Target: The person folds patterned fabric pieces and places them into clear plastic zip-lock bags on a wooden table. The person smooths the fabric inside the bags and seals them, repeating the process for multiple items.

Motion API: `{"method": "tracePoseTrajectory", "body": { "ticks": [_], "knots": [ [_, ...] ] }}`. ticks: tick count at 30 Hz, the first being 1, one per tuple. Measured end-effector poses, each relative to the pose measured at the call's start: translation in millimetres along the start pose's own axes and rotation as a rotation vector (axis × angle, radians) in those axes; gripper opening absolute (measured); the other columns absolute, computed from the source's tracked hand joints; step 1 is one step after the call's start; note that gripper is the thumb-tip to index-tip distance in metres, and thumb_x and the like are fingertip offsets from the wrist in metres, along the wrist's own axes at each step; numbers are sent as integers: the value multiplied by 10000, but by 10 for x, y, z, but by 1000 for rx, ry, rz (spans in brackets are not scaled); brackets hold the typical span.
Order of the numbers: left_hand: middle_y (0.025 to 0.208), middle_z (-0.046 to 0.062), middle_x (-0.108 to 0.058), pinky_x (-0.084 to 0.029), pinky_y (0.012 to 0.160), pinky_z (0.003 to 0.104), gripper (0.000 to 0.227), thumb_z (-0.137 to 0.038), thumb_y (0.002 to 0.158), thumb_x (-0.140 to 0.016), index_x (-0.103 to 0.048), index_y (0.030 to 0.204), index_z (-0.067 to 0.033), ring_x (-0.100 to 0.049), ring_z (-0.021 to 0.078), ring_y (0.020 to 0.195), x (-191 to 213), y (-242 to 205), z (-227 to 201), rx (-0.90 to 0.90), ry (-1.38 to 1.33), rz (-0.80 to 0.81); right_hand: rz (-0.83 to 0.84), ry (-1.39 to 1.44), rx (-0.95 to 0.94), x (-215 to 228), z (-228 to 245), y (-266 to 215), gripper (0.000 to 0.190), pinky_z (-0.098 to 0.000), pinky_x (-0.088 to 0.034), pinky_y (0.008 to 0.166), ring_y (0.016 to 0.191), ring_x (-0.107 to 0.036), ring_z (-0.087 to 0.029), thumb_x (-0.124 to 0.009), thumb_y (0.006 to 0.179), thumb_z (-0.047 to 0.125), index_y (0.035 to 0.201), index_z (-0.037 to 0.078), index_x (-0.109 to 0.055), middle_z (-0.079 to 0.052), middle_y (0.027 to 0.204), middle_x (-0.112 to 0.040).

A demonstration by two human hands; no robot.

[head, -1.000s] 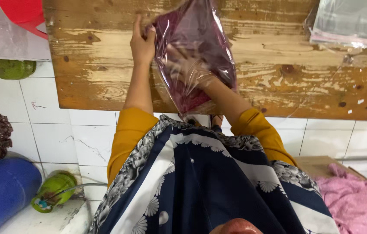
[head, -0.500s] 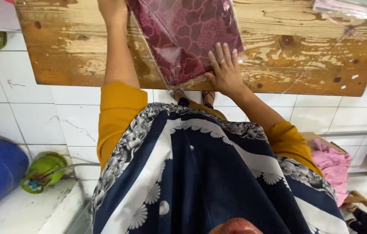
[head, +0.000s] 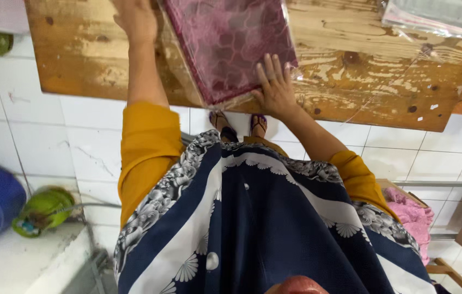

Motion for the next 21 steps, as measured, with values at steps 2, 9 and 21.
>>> {"method": "tracePoseTrajectory", "body": {
  "ticks": [2, 9, 21],
  "knots": [
    [1052, 265, -705, -576, 1010, 496, 468, -417, 1089, -439, -613, 1103, 18, -693, 427, 1032, 343, -540, 107, 808, -577, 429, -66, -5, 47, 113, 61, -113, 653, -616, -181, 1243, 1558, -180, -428, -594, 1084, 382, 1551, -46, -434, -277, 1653, -276],
    [1026, 175, -781, -602, 841, 381, 477, -377, 979, -666, -688, 1179, 56, -764, 275, 947, 1744, -2414, -1292, 1061, -1110, 786, -298, 529, 370, 550, 677, -342, 186, -481, -513, 907, 1042, -637, -372, -706, 927, 31, 1109, -9, -713, -162, 1142, -689],
    [968, 128, -744, -536, 666, 265, 230, -29, 897, -640, -604, 1120, 17, -720, 178, 827, 1499, -2615, -1280, 1636, -1349, 169, -206, 625, 375, 422, 1234, 97, 99, -474, -532, 812, 935, -654, -379, -703, 924, 6, 1021, 23, -707, -154, 995, -674]
  ]
}}
Point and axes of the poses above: each hand's wrist, its own y-axis towards the middle knuckle, its own x-axis out of the back of the hand, z = x × y, the point moved 5 cm from there along y, towards the middle knuckle
